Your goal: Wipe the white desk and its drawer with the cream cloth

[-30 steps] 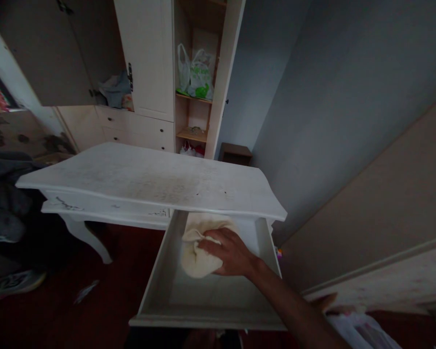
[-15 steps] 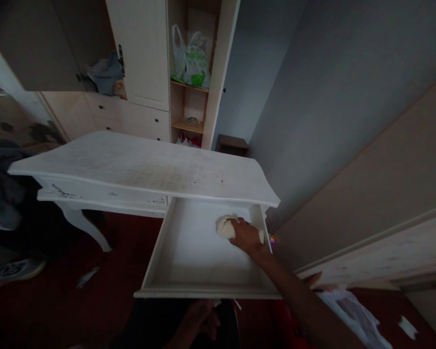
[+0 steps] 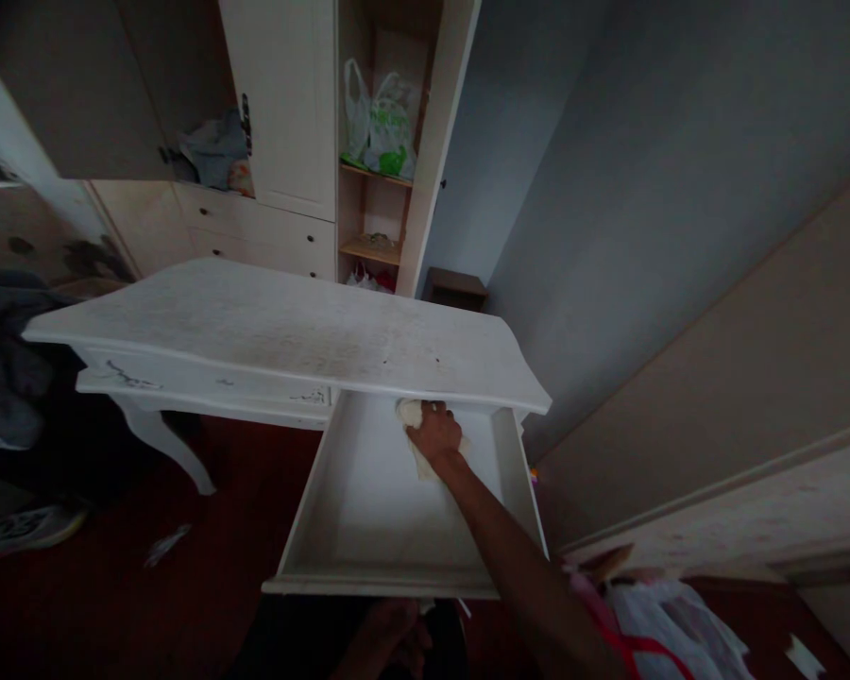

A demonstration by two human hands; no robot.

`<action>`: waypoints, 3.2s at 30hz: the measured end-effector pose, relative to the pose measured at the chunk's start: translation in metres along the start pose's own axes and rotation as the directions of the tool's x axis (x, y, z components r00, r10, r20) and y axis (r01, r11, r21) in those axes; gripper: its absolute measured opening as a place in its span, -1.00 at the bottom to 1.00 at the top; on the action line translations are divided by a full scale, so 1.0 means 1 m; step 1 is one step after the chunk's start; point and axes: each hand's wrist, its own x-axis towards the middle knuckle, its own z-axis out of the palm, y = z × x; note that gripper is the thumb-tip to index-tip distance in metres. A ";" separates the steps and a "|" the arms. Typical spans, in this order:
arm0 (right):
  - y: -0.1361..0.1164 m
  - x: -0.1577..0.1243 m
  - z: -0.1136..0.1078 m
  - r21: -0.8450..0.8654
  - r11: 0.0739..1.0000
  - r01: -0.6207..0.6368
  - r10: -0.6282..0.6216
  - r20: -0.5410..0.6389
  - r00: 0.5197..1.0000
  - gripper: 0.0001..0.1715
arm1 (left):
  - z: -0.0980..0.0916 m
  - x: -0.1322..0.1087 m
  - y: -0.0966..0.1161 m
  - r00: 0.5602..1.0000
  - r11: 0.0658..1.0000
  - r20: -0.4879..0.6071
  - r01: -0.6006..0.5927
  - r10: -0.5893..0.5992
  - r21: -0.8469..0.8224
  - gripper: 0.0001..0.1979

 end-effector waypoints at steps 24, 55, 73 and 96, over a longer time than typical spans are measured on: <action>-0.072 -0.016 -0.001 -0.009 0.741 0.671 -0.659 0.182 0.730 -0.37 | 0.004 -0.003 0.000 0.999 0.998 -0.033 -0.034 0.036 0.056 -0.23; 0.003 -0.080 -0.004 0.342 0.388 0.856 -0.891 0.377 0.253 -0.47 | 0.012 -0.024 0.029 0.999 0.999 -0.035 0.033 -0.032 0.039 -0.30; 0.130 -0.093 -0.029 0.233 0.613 0.755 -0.710 0.582 0.397 -0.38 | 0.001 -0.018 0.018 0.997 0.997 -0.018 0.077 -0.076 0.028 -0.37; 0.112 -0.035 -0.032 -0.362 0.880 0.308 -0.220 0.266 0.939 -0.32 | -0.005 -0.014 0.007 0.998 0.999 -0.056 0.026 -0.024 0.041 -0.37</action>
